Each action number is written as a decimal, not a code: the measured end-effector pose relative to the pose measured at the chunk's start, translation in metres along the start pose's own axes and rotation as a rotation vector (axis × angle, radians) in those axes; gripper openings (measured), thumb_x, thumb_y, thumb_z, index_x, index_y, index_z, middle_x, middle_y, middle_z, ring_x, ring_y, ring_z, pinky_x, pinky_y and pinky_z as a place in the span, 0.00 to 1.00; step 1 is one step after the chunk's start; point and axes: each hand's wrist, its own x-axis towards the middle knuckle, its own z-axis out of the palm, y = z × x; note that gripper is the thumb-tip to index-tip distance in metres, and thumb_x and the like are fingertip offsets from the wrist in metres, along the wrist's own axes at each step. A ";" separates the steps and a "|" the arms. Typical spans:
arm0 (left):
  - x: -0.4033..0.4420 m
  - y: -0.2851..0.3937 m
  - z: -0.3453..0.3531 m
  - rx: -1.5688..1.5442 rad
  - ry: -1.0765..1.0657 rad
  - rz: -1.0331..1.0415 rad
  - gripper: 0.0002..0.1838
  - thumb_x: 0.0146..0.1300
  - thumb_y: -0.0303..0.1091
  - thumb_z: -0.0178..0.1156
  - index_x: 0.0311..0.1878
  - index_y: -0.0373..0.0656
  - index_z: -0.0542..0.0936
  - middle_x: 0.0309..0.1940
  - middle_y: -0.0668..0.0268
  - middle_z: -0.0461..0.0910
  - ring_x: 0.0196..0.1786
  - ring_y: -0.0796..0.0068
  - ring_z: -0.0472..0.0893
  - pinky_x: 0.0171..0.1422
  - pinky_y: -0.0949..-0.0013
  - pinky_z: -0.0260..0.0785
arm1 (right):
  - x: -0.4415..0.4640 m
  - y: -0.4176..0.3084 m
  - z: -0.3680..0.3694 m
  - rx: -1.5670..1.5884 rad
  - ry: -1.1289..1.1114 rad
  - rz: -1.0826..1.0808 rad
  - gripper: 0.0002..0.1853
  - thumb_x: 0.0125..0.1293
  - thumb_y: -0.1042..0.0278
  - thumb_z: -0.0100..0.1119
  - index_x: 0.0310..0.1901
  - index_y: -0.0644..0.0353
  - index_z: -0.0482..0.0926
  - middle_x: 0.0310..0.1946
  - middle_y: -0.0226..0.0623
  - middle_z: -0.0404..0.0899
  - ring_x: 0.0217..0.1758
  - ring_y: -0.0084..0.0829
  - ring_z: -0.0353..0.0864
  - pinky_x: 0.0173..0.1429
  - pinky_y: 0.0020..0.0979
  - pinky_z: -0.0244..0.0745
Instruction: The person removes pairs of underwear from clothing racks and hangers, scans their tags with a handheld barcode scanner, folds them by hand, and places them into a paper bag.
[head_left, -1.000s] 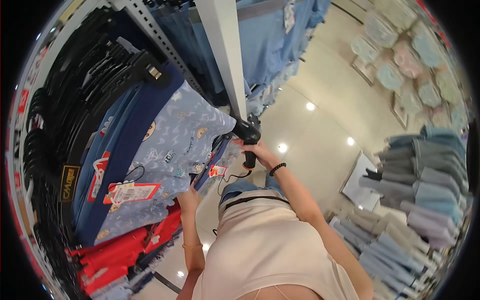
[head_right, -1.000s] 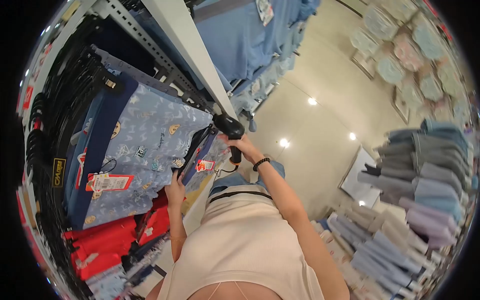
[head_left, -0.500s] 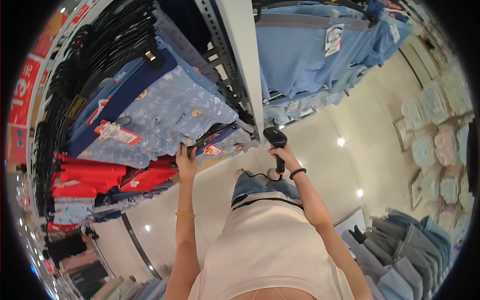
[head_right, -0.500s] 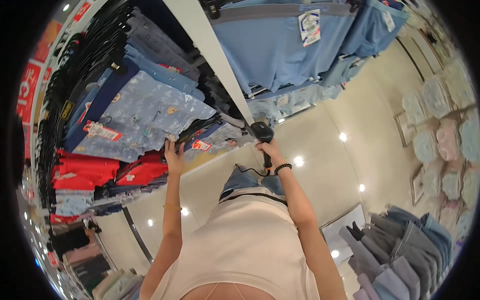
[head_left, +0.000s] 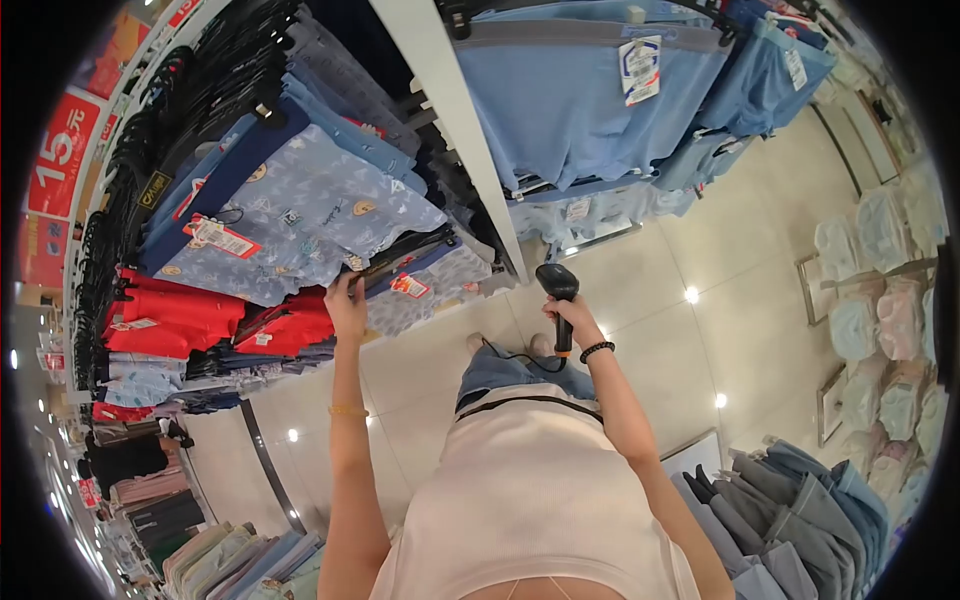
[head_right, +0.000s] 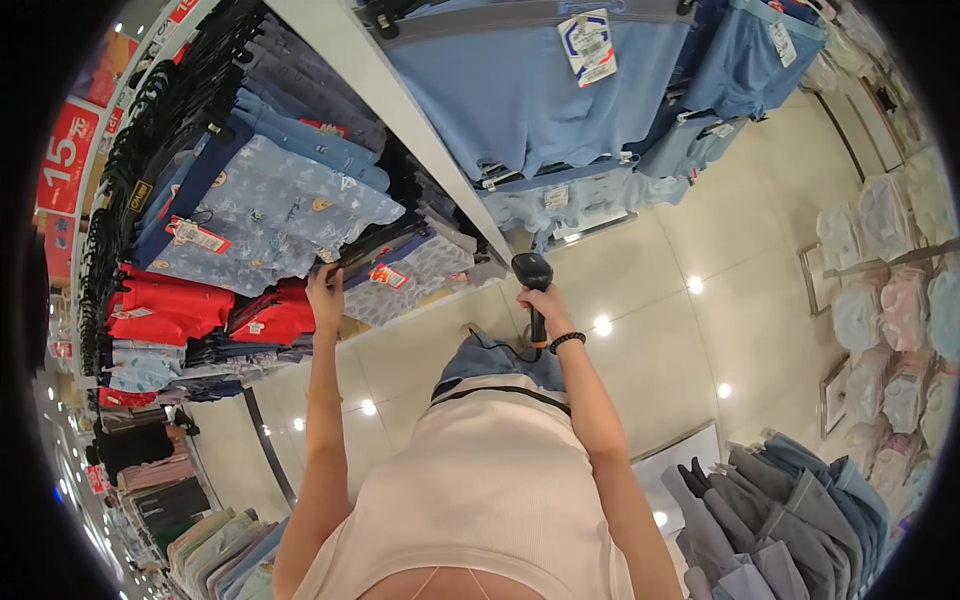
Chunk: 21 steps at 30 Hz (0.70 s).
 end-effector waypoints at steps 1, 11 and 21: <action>-0.002 0.006 -0.002 0.039 0.045 0.001 0.10 0.55 0.28 0.62 0.40 0.38 0.76 0.37 0.55 0.79 0.43 0.54 0.77 0.48 0.60 0.68 | 0.000 -0.002 -0.003 -0.003 -0.002 -0.021 0.07 0.48 0.79 0.60 0.31 0.64 0.74 0.19 0.33 0.73 0.21 0.24 0.73 0.27 0.23 0.66; -0.033 0.042 0.018 -0.201 0.258 -0.259 0.14 0.53 0.24 0.58 0.44 0.36 0.72 0.40 0.54 0.72 0.44 0.56 0.71 0.47 0.59 0.64 | 0.002 -0.018 -0.011 0.028 0.026 -0.133 0.07 0.48 0.78 0.60 0.30 0.64 0.74 0.19 0.33 0.73 0.20 0.23 0.72 0.26 0.23 0.65; 0.003 -0.006 0.009 -0.066 -0.020 0.027 0.14 0.53 0.26 0.60 0.43 0.36 0.72 0.39 0.53 0.77 0.43 0.54 0.75 0.48 0.57 0.65 | 0.001 -0.027 -0.008 0.038 0.049 -0.168 0.05 0.46 0.78 0.59 0.27 0.63 0.74 0.18 0.31 0.72 0.20 0.22 0.70 0.26 0.24 0.63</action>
